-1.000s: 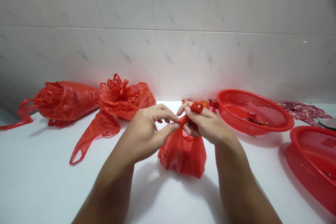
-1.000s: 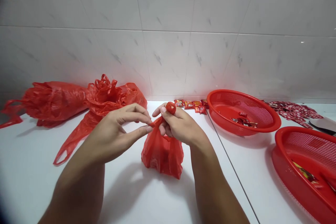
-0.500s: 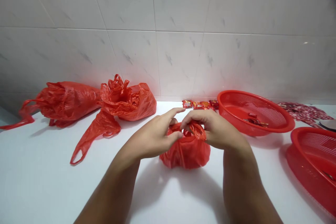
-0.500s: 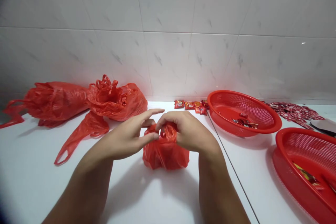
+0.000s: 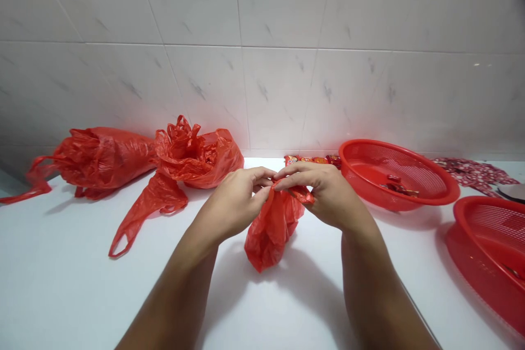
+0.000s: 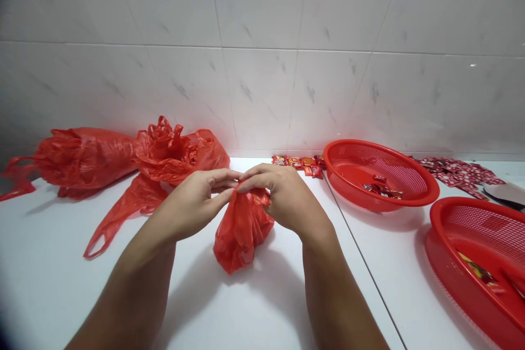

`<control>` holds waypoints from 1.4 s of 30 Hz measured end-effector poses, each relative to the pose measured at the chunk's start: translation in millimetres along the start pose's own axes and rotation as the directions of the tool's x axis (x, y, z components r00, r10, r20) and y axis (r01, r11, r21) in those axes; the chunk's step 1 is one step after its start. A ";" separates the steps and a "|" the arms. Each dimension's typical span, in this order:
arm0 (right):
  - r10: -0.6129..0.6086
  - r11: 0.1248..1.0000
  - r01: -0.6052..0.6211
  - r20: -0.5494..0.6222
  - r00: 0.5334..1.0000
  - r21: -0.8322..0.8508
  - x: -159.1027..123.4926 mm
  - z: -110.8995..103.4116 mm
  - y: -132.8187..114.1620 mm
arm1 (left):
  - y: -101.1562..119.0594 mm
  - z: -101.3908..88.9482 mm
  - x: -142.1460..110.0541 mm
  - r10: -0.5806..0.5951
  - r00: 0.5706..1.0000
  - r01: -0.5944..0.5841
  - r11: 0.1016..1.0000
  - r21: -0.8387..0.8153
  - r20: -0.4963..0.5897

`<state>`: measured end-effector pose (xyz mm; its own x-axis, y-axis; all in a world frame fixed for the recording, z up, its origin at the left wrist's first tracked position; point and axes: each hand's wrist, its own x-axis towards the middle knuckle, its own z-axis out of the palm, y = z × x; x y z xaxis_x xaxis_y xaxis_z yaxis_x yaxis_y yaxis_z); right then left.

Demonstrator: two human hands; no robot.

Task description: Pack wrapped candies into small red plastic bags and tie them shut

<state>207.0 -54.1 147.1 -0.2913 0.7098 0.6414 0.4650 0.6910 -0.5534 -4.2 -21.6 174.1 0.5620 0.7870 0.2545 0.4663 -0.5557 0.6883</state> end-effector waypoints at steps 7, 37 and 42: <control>0.068 0.997 -0.069 0.082 0.994 0.019 2.3 1.9 0.4 | -6.0 2.5 6.6 -0.095 0.994 0.105 0.975 0.196 -0.061; 0.348 0.933 -0.354 0.429 0.834 -0.068 -4.0 -10.6 -11.2 | 14.3 22.6 1.3 0.040 0.986 -0.034 0.999 0.038 -0.164; 0.340 0.927 -0.374 0.346 0.875 0.037 -8.6 -23.3 -18.3 | 12.7 16.2 -6.6 0.034 0.998 -0.037 0.998 -0.050 -0.052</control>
<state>220.5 -76.0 164.1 -0.3860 0.9029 0.1892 0.5093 0.3796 -0.7723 9.1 -38.2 170.1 0.5410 0.7806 0.3131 0.4105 -0.5700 0.7118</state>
